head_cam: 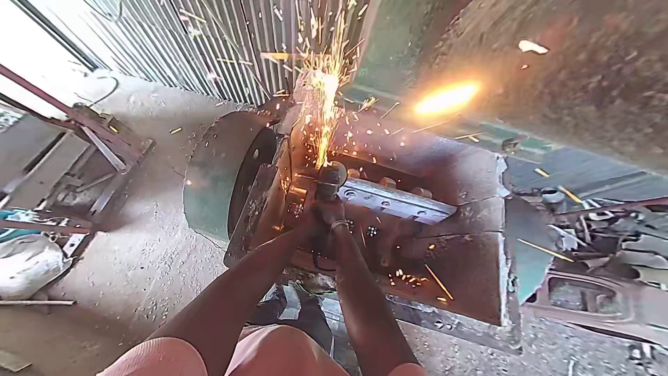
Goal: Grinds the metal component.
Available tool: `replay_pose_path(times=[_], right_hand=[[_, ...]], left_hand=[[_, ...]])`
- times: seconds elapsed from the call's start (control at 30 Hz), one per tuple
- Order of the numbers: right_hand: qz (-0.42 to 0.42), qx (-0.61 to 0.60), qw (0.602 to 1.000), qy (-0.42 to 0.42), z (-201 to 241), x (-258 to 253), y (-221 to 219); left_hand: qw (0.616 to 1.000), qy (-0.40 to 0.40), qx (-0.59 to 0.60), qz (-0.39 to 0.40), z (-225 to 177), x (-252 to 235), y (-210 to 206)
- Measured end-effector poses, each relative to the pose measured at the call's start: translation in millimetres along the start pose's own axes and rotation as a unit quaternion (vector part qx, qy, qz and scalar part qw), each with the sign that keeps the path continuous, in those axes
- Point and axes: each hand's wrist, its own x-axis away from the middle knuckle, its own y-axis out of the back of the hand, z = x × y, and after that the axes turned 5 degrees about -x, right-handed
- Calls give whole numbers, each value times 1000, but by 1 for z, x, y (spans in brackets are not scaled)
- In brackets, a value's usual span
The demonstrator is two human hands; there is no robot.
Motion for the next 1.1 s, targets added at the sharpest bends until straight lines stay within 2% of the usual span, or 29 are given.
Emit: replay_pose_path(times=[0.03,0.07,0.13,0.2,0.27,0.3,0.33,0.37,0.4,0.43,0.5,0.6,0.63,0.67,0.7,0.77,0.8,0.9,1.0,1.07,1.1], right_hand=[[185,-34,973,-133,39,-12,43],[290,-51,931,-217,75,-27,77],[308,-59,921,-230,112,-25,113],[348,-60,892,-283,153,-38,147],[329,-75,884,-324,167,-43,154],[320,-71,885,-330,168,-43,155],[316,-70,884,-337,167,-43,155],[315,-67,882,-345,164,-43,153],[312,-66,880,-352,157,-40,148],[303,-71,881,-355,147,-35,139],[282,-61,898,-331,121,-20,118],[289,-73,902,-311,111,-14,102],[311,-64,891,-323,119,-17,108],[331,-57,879,-338,131,-24,118],[344,-58,868,-353,149,-35,131],[339,-55,873,-346,166,-44,146],[332,-57,878,-340,169,-44,150],[326,-61,890,-312,173,-43,153],[375,-39,878,-296,174,-46,143],[362,-36,891,-271,144,-37,121],[311,-43,918,-243,116,-26,101]], left_hand=[[1000,19,3,7,6,-6,-4],[1000,18,14,9,13,-8,-6],[1000,-10,16,-19,26,-7,-13],[997,-69,18,-30,11,16,2],[986,-139,13,-89,-9,46,16],[996,-69,-16,-46,-39,70,34],[996,-52,-59,-48,-51,79,38],[992,81,-79,58,-80,78,50],[994,-97,-22,-34,-26,54,27],[991,-119,21,-51,-3,29,14],[999,-41,-3,-27,3,8,9],[996,-60,26,-67,-9,44,22],[996,49,75,-12,-46,68,42],[991,84,108,-3,-59,75,49],[992,57,112,-8,-48,67,41],[996,-38,77,-33,-3,26,9],[997,-51,60,-18,3,17,4],[999,-45,24,17,-9,22,15],[998,-29,52,-12,-8,32,20],[999,-16,39,-31,-17,43,26],[999,-17,28,-36,-17,38,24]])
